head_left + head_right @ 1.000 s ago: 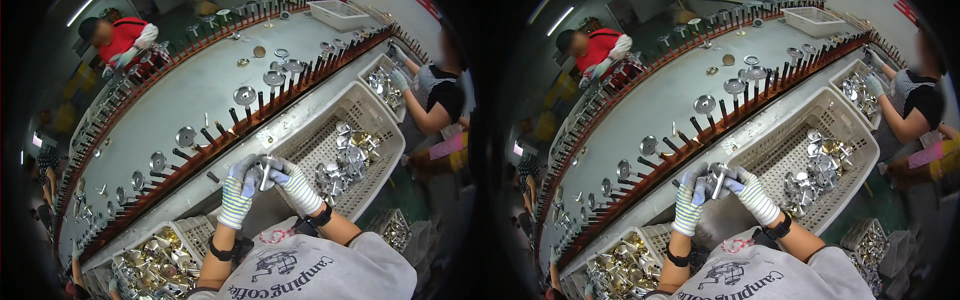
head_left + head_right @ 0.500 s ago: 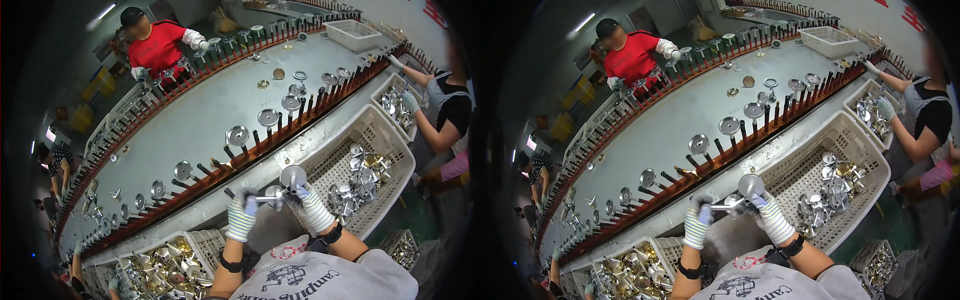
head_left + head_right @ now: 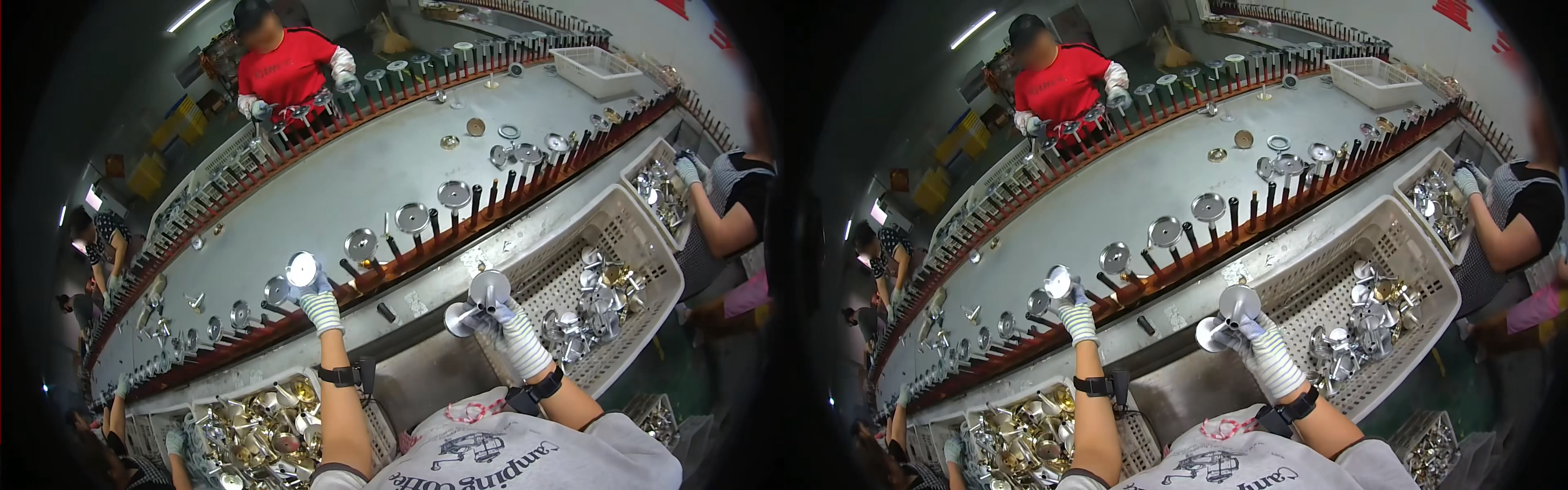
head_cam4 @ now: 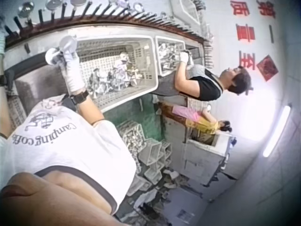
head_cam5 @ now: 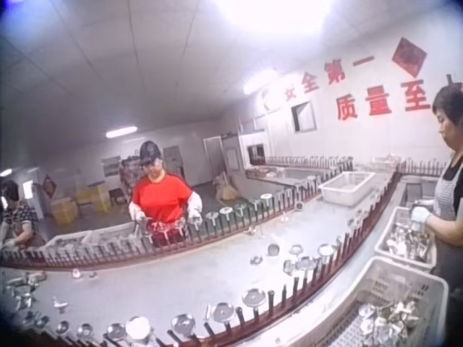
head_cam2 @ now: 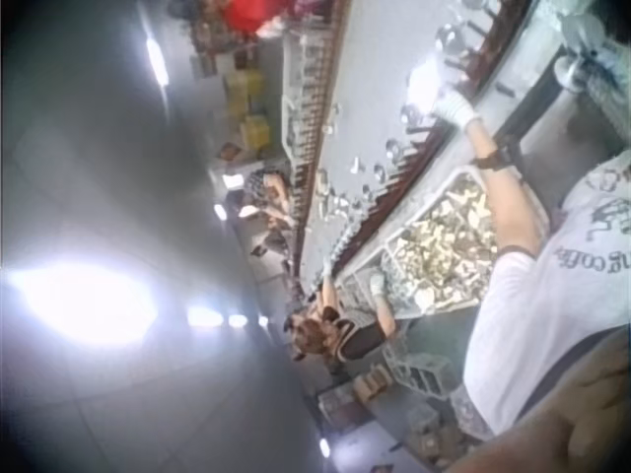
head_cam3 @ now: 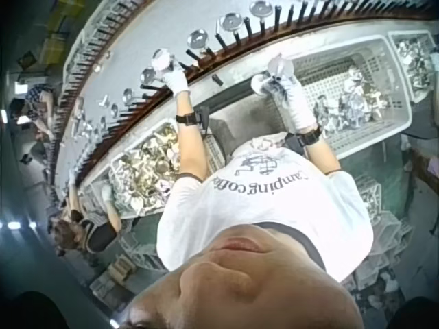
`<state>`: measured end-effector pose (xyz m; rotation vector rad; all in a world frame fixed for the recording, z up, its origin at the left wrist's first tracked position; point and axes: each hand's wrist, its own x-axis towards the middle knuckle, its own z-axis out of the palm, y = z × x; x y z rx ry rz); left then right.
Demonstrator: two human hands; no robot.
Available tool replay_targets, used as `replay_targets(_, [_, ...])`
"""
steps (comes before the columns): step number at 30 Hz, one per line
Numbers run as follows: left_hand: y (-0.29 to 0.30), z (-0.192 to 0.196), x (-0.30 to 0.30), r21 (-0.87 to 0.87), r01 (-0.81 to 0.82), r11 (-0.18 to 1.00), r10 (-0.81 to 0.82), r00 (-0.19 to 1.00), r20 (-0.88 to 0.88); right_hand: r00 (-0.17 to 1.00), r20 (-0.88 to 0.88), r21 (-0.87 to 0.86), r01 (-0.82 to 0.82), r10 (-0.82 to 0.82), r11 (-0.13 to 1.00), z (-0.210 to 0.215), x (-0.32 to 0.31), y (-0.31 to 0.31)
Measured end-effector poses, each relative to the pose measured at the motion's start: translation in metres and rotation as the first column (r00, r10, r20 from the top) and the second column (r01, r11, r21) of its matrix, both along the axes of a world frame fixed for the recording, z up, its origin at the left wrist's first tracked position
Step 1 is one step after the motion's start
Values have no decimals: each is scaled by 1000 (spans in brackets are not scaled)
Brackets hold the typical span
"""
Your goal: The person repeatedly picks up small metal components from a white plastic basket and places them onto vertical pegs on a long assembly table. The person wears gloves and handles the parts one by one, organizing them in a row along the pegs.
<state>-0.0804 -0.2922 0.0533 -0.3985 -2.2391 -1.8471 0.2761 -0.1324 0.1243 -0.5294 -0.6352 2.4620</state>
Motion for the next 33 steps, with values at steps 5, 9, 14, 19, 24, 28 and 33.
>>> replay_targets(5, [-25, -30, -21, -256, -119, 959, 122, 993, -5, 1000, -13, -15, 3, -3, 1000, 2, 1, 2])
replay_targets(9, [-31, -30, -15, -353, -128, 927, 149, 988, 35, 999, -34, 2, 11, -11, 1000, -10, 5, 10])
replay_targets(14, [0, -11, 55, -46, -153, 987, 155, 986, 63, 997, -77, 21, 17, -15, 1000, -19, 6, 21])
replay_targets(19, [39, 38, 195, 228, 745, 627, -685, 388, 616, 992, -126, 16, 13, -11, 1000, -27, 5, 20])
replay_targets(24, [57, 28, 234, 736, 500, 457, -826, -69, 560, 981, -147, 265, -88, 130, 960, -51, 6, 14])
replay_targets(28, [64, 45, 227, 879, 231, 418, -846, -253, 469, 975, -63, 553, -143, 212, 821, -11, 6, 5])
replay_targets(33, [84, 54, 204, 872, 205, 445, -872, -124, 474, 993, -2, 502, -104, 122, 859, -22, 5, 7])
